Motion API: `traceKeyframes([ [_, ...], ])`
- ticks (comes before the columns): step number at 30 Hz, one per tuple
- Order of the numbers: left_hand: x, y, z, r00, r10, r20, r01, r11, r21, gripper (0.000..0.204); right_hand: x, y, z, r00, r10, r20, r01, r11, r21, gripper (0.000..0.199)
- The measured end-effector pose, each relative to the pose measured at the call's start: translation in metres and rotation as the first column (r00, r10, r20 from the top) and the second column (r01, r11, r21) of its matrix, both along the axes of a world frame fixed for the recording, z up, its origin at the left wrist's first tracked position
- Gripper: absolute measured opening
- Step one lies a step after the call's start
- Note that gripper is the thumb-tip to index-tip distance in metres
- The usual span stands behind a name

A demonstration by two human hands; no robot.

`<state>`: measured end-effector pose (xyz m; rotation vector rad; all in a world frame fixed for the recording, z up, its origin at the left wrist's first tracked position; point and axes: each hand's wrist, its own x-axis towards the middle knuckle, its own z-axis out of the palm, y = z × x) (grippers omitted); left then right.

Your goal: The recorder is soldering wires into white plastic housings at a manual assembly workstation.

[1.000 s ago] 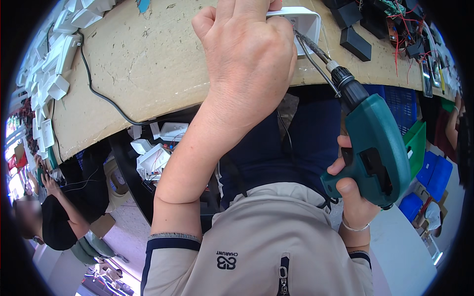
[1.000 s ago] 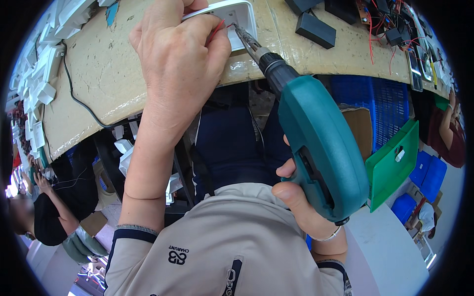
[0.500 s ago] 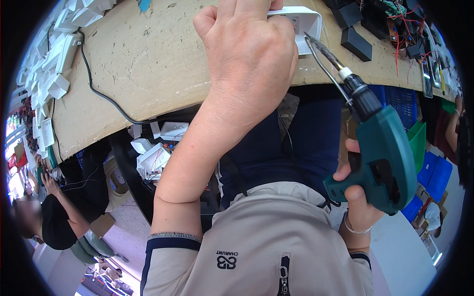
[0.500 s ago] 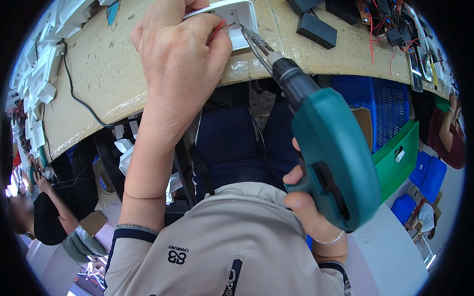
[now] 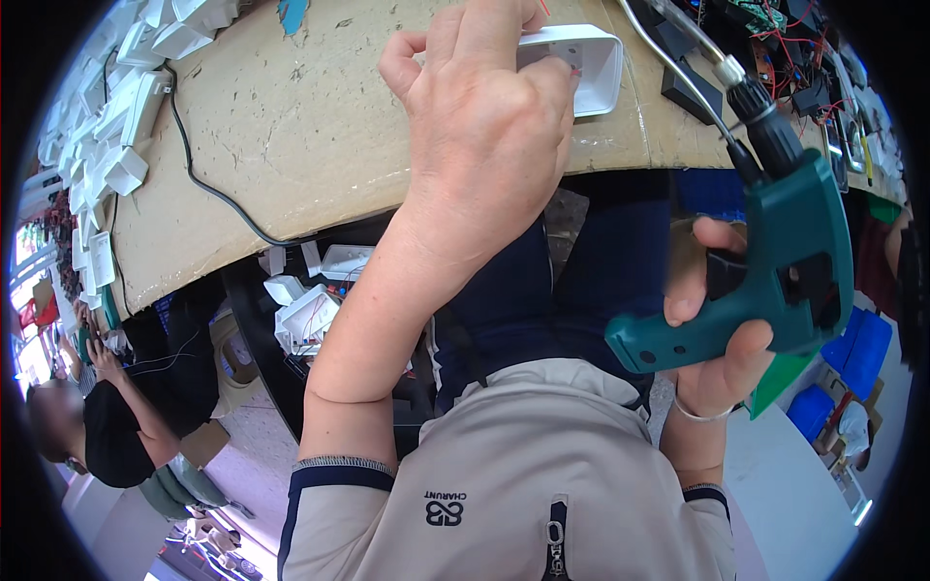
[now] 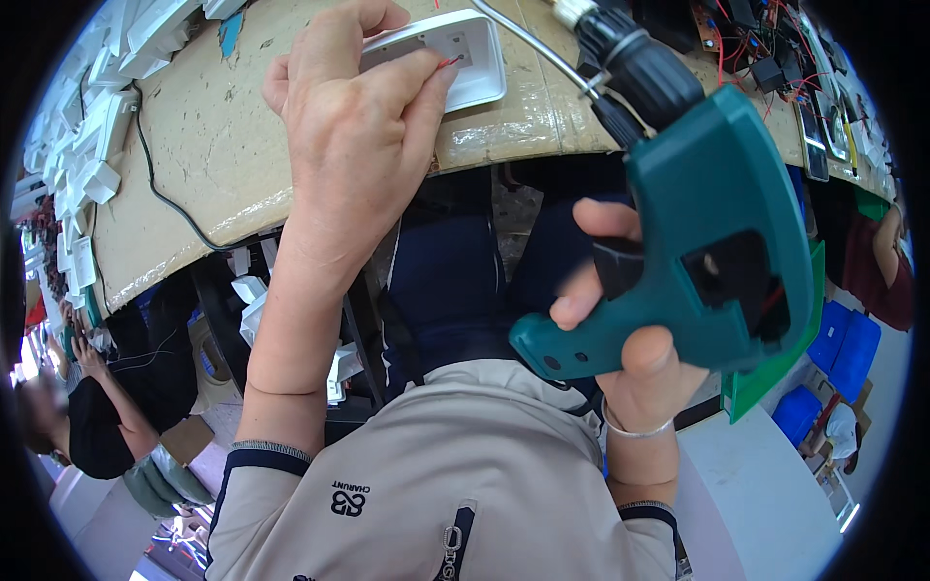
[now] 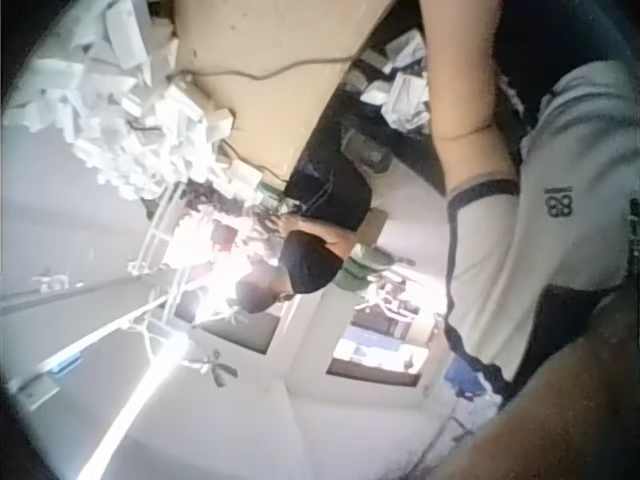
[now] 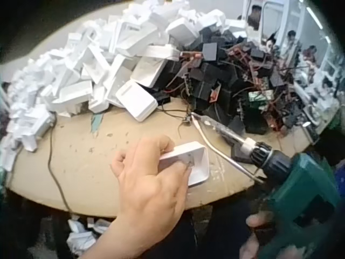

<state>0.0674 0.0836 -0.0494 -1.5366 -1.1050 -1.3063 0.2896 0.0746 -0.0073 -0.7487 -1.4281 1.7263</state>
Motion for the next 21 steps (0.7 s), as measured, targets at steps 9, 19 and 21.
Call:
traceKeyframes([
  [9,0.018,-0.040,0.021,0.968,0.247,0.037,-0.185,0.809,-0.558,0.015,-0.036,0.026,-0.010,0.901,0.165,-0.402,-0.298,0.908,-0.295,0.084],
  [19,0.024,-0.042,0.022,0.971,0.234,0.046,-0.166,0.803,-0.573,0.022,-0.039,0.035,-0.016,0.923,0.237,-0.302,-0.315,0.917,-0.244,0.075],
  [21,0.023,-0.040,0.020,0.972,0.228,0.051,-0.159,0.806,-0.571,0.021,-0.037,0.037,-0.017,0.931,0.235,-0.278,-0.303,0.924,-0.233,0.073],
])
